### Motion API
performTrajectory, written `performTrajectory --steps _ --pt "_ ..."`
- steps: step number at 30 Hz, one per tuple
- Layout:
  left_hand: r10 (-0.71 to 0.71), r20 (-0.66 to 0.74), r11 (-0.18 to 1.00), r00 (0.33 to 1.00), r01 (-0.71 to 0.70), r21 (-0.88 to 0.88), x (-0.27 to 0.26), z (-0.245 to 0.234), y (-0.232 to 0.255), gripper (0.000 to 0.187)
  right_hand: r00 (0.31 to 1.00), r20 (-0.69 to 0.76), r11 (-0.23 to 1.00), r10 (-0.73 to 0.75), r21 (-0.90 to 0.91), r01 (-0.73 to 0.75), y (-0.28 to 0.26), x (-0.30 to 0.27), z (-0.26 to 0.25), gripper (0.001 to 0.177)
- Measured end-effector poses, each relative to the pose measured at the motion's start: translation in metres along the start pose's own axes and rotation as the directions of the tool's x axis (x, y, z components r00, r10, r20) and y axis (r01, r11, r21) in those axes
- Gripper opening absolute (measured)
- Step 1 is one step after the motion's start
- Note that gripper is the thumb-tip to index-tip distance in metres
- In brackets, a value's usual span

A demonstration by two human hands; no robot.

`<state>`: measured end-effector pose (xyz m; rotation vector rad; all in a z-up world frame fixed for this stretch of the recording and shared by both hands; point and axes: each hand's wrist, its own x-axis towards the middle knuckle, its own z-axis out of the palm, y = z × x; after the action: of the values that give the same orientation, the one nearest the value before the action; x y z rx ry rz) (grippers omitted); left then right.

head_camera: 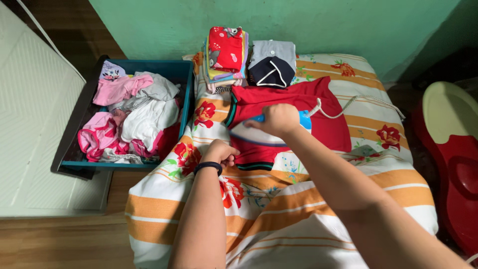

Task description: The person irons a red shirt on a bed using a blue and white iron, then folds the shirt into a rectangle and irons it again before placing it on a stack of folded clothes.

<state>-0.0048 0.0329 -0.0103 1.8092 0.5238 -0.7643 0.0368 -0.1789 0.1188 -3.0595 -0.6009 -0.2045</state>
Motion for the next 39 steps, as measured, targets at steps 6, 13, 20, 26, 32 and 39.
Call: performTrajectory --steps 6,13,20,26,32,39 --pt "-0.015 0.031 0.999 0.999 0.014 0.040 0.002 -0.002 0.006 0.024 0.992 -0.085 0.995 -0.091 0.029 0.094 -0.017 -0.001 0.014 0.077" --pt "-0.040 0.042 0.999 0.998 0.040 0.020 0.000 -0.003 0.003 0.025 0.997 0.049 0.998 0.060 0.015 -0.060 0.005 0.012 -0.001 0.080" --pt "-0.056 0.043 0.998 0.997 0.057 -0.011 -0.003 -0.004 0.010 0.022 0.990 0.143 1.000 -0.004 -0.007 0.005 -0.021 0.005 -0.001 0.087" --pt "-0.037 0.042 0.999 0.998 0.036 0.025 -0.006 -0.006 0.014 0.026 0.981 0.192 0.999 0.031 -0.050 -0.021 -0.002 0.000 -0.013 0.087" --pt "0.021 -0.041 0.996 0.999 -0.018 0.087 -0.021 -0.007 0.022 0.045 0.941 0.274 0.978 0.198 -0.126 -0.169 0.072 -0.024 -0.024 0.084" --pt "0.047 -0.124 0.997 0.991 -0.040 0.064 -0.017 -0.001 0.024 0.039 0.876 0.320 0.928 0.360 -0.224 -0.299 0.163 -0.063 -0.021 0.088"
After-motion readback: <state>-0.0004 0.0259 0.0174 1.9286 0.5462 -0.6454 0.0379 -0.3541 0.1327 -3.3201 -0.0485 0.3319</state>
